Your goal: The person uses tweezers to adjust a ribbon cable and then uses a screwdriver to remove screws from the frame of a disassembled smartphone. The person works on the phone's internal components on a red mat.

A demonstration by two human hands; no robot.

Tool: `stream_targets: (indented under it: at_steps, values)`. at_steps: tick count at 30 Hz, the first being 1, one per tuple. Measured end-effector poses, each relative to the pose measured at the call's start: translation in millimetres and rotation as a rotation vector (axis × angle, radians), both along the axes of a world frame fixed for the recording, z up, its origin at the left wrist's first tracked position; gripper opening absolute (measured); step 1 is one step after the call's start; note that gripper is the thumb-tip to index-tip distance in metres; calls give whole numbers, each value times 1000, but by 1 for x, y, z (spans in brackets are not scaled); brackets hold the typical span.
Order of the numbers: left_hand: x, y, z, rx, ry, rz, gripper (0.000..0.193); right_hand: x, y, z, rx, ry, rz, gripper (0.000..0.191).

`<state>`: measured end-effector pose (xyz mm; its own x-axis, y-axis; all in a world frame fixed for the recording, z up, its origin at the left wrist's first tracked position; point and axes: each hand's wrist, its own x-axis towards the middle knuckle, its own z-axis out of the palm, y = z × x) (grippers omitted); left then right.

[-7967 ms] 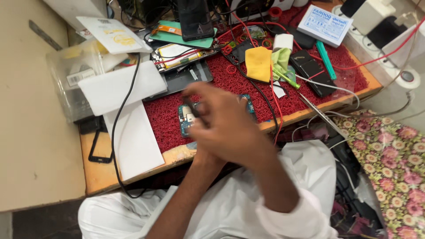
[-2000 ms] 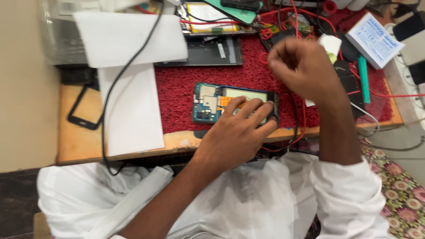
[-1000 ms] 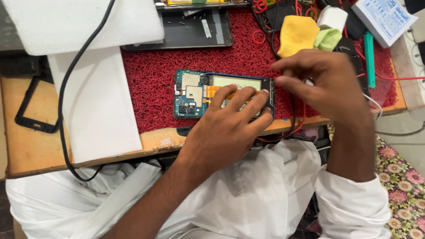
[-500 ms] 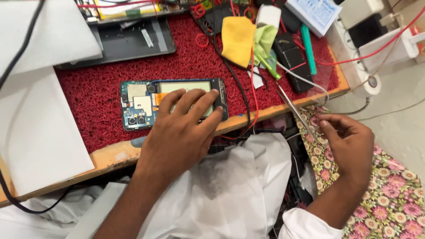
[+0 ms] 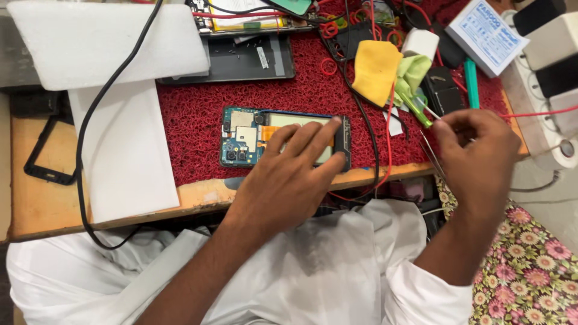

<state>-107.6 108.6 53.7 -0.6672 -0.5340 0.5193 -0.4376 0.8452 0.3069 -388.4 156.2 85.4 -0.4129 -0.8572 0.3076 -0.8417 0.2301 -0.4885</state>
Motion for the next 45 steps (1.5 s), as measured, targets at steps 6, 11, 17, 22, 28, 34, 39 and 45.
stream_targets:
  at_steps: [6,11,17,22,28,34,39,45]
  values:
    - [-6,-12,-6,25,-36,-4,28,5,-11,-8,46,140,38,22]
    - [-10,-22,-13,65,-28,-19,35,7,-28,-7,100,209,20,18]
    - [-15,-30,-19,63,-48,-7,35,-5,-23,-8,136,129,-21,21]
    - [-15,-30,-21,59,-50,-14,35,-22,-7,0,-281,-442,79,19]
    - [-12,-26,-17,54,-62,-7,35,-7,-19,-5,-364,-585,146,22]
    - [-10,-26,-19,27,-102,14,33,23,-52,-1,-366,-1022,378,45]
    - [-11,-30,-23,-13,-167,42,36,44,-64,-1,-245,-740,361,54]
    - [-11,-34,-28,-18,-181,56,35,53,-66,-8,-165,-435,555,52]
